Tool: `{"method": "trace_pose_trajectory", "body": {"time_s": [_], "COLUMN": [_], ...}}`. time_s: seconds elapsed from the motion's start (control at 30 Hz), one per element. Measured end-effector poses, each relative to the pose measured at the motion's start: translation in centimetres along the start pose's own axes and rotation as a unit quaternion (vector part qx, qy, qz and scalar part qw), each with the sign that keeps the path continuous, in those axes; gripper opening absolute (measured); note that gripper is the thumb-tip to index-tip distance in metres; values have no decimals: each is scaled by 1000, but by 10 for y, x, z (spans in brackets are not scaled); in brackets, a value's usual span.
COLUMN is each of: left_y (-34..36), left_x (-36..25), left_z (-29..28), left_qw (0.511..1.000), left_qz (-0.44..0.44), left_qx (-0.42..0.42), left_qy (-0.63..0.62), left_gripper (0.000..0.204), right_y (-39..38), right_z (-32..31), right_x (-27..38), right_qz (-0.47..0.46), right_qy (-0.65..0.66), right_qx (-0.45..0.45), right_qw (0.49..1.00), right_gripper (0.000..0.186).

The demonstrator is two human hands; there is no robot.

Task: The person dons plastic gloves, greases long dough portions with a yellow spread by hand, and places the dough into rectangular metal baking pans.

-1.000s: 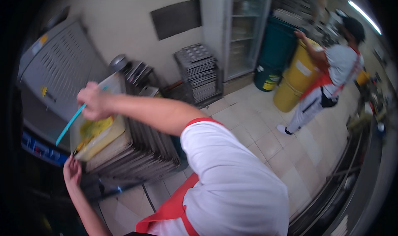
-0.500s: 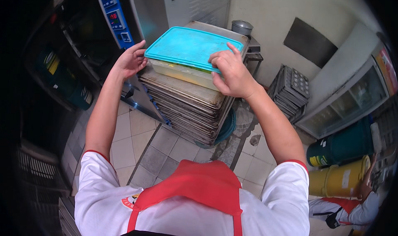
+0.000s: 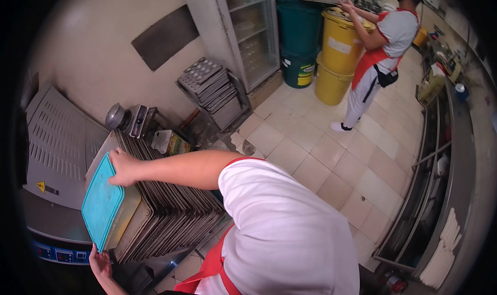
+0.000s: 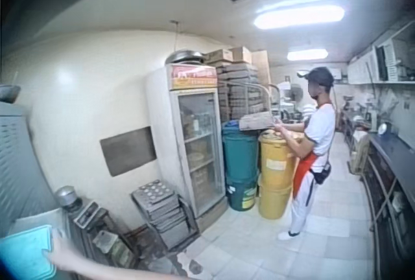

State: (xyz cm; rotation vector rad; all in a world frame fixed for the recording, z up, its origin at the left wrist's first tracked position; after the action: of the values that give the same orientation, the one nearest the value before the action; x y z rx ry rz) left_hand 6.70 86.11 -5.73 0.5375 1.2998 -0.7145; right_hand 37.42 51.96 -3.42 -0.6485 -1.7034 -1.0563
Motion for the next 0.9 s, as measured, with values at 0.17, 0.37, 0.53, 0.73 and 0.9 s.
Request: {"method": "trace_pose_trajectory", "body": {"time_s": [0.17, 0.37, 0.53, 0.73, 0.9], "left_y": [11, -40, -108, -194, -263], "left_x": [-2, -32, -43, 110, 253], "left_z": [-9, 52, 97, 289, 439], "left_qw": [995, 975, 982, 945, 863], "left_qz": [17, 147, 122, -26, -119], "left_qx": [86, 164, 15, 314, 486], "left_qy": [45, -25, -144, -89, -67], "left_gripper": [26, 41, 73, 89, 82], "right_y": [-1, -41, -152, -345, -550], "right_z": [32, -16, -105, -271, -380], "right_x": [-35, 9, 80, 24, -4], "right_qz": [328, 236, 127, 136, 278], "right_qy": [287, 322, 338, 200, 248], "right_qx": [163, 128, 129, -14, -210], "right_qw": [885, 908, 923, 970, 904], "right_gripper": [27, 15, 16, 24, 27]}}
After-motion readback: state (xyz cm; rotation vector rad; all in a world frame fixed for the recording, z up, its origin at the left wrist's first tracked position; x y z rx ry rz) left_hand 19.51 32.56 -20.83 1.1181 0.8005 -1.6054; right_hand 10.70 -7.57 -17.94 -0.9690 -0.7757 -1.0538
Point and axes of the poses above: each hand's wrist, its own y-axis towards the middle knuckle, its own z-axis out of the palm, x = y × z, the point moved 7 cm from there along y, towards the middle knuckle, and after that the axes turned 12 degrees about z, right-handed, at the moved point
